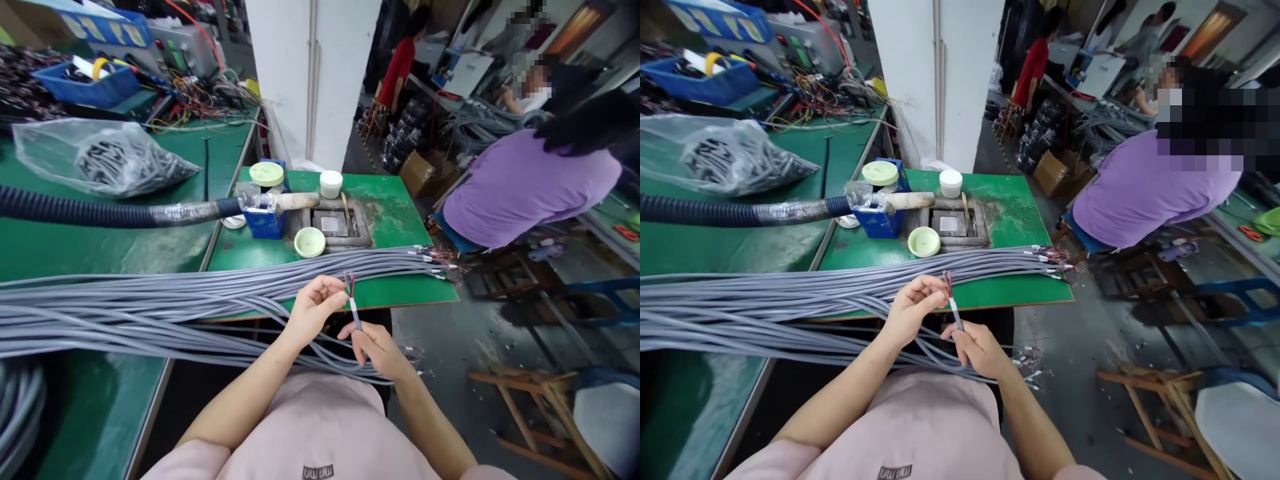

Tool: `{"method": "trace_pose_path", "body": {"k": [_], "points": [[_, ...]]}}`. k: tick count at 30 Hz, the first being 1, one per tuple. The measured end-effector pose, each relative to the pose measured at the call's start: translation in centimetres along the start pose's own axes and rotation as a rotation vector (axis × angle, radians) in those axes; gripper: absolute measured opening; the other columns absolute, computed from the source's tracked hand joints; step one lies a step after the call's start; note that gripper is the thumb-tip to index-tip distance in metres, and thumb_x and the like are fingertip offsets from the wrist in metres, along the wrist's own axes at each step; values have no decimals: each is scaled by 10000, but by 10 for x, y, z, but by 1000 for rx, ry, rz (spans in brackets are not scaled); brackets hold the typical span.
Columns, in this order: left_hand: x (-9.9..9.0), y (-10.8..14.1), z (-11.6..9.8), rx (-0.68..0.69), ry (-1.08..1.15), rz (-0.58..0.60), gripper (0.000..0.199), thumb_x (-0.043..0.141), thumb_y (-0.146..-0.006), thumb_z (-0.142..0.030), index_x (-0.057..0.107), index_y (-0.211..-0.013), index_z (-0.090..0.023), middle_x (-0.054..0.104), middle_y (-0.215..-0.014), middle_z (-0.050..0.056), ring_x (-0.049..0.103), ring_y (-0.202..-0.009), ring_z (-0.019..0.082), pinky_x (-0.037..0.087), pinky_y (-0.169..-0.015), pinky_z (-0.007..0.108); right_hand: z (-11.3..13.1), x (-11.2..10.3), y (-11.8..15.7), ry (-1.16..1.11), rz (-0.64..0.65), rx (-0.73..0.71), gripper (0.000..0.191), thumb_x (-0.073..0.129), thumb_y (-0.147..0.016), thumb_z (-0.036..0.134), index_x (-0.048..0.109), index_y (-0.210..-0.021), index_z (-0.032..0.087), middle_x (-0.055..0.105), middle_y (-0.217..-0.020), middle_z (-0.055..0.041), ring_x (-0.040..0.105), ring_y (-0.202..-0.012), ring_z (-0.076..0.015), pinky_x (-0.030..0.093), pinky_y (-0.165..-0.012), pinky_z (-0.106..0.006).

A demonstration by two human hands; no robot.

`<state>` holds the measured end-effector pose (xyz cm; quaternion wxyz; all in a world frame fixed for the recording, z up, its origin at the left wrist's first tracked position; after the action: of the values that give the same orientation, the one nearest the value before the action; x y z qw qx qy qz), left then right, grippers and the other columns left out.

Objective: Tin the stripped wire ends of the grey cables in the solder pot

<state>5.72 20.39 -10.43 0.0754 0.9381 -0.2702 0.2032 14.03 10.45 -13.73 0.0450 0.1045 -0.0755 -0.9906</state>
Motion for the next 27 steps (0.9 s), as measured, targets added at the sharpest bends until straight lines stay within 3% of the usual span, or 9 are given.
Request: {"method": "trace_pose_path", "body": {"k": [3, 8, 27], "points": [[-1, 2, -5, 82, -70, -49, 246, 760, -701, -324, 611, -792, -151, 593, -659, -19, 512, -576, 67, 443, -555, 176, -9, 2, 0, -66, 11, 5, 444, 388, -941, 490, 631, -977, 120, 483, -442, 57, 408, -423, -82, 338, -490, -211], [1, 0, -12, 180, -206, -63, 161, 725, -739, -267, 642, -827, -160, 587, -684, -14, 503, -624, 77, 435, -608, 191, -13, 4, -3, -82, 15, 6, 468, 396, -935, 516, 647, -986, 124, 488, -444, 50, 404, -426, -86, 335, -492, -224], [6, -16, 4, -86, -76, -39, 309, 812, -575, -321, 612, -724, -139, 568, -592, -36, 499, -529, 58, 418, -527, 186, -12, 3, -8, -57, 49, 35, 461, 400, -934, 509, 654, -974, 126, 478, -442, 54, 429, -428, -89, 356, -502, -223]]}}
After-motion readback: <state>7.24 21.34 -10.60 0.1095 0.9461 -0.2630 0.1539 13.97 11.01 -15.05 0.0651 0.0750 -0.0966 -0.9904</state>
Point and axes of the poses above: each hand's wrist, its own y-axis away from the middle knuckle, its own x-axis out of the palm, z = x × y, the point moved 9 cm from there along -y, towards the middle knuckle
